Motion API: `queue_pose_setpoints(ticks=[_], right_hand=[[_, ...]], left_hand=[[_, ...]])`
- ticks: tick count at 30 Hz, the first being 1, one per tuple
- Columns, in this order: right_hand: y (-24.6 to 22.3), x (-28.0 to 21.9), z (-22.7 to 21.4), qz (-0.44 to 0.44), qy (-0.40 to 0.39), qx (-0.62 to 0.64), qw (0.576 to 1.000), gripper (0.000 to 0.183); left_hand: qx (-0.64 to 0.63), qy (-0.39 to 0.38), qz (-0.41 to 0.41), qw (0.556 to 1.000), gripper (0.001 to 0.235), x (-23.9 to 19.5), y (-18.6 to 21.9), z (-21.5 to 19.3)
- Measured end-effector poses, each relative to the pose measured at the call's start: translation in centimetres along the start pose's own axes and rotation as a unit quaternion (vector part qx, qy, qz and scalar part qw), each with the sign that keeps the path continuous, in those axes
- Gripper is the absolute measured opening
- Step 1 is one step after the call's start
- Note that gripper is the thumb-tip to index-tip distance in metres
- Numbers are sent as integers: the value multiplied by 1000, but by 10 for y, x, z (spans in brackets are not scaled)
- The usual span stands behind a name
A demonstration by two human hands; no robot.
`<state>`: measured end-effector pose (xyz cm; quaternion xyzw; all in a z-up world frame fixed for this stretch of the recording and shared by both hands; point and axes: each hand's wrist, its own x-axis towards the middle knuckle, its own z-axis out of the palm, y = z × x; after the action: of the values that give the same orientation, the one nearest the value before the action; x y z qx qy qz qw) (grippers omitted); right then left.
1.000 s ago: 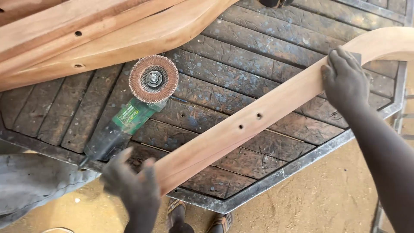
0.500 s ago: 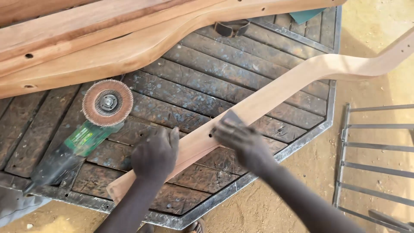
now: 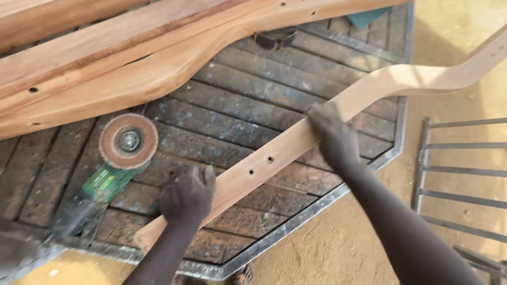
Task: Sanding a curved wooden component by hand using a sanding block on a workbench
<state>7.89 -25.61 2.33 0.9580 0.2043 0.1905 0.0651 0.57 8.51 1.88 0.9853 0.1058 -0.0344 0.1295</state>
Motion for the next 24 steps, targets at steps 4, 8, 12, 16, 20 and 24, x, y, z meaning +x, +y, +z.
queue_pose_setpoints(ticks=[4, 8, 12, 16, 20, 24], right_hand=[[-50, 3, -22, 105, -44, 10, 993, 68], [-22, -29, 15, -27, 31, 11, 999, 69], [-1, -8, -5, 120, -63, -5, 991, 55], [-51, -14, -34, 61, -94, 12, 994, 57], [12, -6, -6, 68, -22, -53, 996, 59], [-48, -14, -18, 100, -32, -98, 990, 62]], left_hand=[[-2, 52, 16, 999, 40, 8, 3, 6], [7, 66, 26, 997, 41, 6, -3, 10], [7, 74, 41, 996, 39, 5, -6, 6], [10, 79, 36, 996, 40, 5, -2, 6], [8, 60, 32, 998, 38, 3, -5, 9], [-2, 59, 23, 998, 40, 7, -1, 10]])
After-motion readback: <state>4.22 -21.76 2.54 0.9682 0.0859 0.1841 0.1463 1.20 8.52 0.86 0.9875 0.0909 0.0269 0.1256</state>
